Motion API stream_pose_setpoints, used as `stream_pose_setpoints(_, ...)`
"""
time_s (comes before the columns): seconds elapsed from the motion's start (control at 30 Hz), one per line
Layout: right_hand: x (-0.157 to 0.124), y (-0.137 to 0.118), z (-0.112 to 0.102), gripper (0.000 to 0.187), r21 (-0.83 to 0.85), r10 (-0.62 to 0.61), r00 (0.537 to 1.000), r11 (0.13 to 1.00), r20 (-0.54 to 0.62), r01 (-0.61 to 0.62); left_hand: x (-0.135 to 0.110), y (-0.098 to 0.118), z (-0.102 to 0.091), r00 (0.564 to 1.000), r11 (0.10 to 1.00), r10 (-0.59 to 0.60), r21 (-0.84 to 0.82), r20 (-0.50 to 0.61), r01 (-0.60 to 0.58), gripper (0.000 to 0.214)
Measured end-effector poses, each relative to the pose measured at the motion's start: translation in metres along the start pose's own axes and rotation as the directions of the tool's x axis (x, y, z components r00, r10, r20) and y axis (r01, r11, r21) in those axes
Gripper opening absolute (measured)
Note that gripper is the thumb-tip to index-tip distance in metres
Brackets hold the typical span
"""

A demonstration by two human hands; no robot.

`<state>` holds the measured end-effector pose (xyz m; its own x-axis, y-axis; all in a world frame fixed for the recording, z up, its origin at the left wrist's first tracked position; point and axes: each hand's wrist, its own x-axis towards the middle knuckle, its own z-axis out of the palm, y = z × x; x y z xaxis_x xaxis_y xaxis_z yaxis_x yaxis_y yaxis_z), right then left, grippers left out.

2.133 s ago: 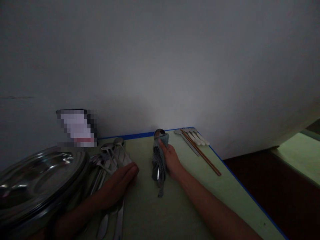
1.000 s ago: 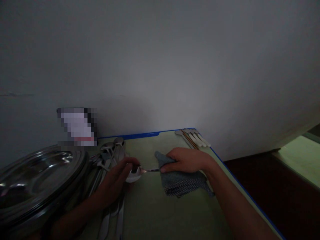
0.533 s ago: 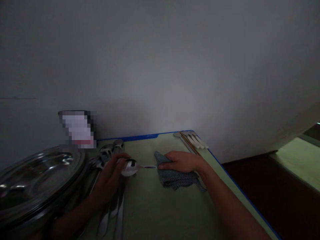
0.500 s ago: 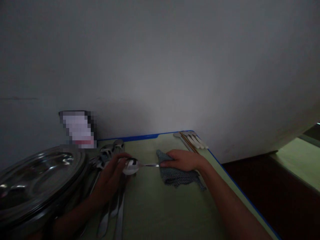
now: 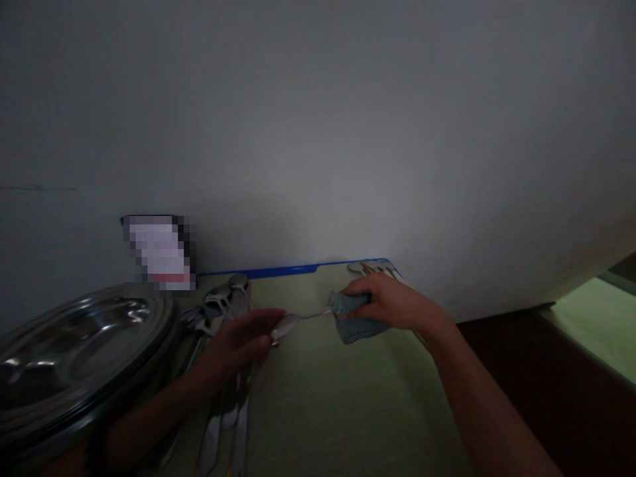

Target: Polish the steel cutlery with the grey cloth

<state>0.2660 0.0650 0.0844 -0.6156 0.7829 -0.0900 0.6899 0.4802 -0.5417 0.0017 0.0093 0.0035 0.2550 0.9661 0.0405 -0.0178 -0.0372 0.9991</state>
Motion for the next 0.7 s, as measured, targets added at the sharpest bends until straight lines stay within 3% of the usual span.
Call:
stream_pose_setpoints(0.13,-0.001,0.003,0.002,0.031,0.053,0.039,0.997,0.998,0.074,-0.042,0.000,0.002,0.002,0.999,0.997,-0.046,0.066,0.014,0.045,0.038)
stream_pose_setpoints(0.27,0.003,0.004,0.008,0.043,0.048,0.083,0.989,0.995,0.119,-0.090,0.000,0.002,0.003,1.000,0.989,-0.019,0.147,-0.005,0.019,0.038)
stream_pose_setpoints(0.4,0.012,-0.001,0.021,0.044,0.065,0.022,0.982,0.997,0.188,-0.035,-0.002,0.001,0.002,0.999,0.957,0.025,0.289,-0.026,-0.017,0.036)
stream_pose_setpoints(0.53,0.023,-0.009,0.041,0.041,0.088,-0.081,0.970,0.994,0.228,0.062,-0.002,-0.003,-0.002,0.994,0.888,0.106,0.446,0.036,-0.111,0.030)
stream_pose_setpoints(0.7,0.030,-0.013,0.053,0.042,0.150,-0.107,0.980,0.985,0.166,0.082,0.000,-0.003,-0.004,0.997,0.919,0.068,0.389,0.026,-0.073,0.028)
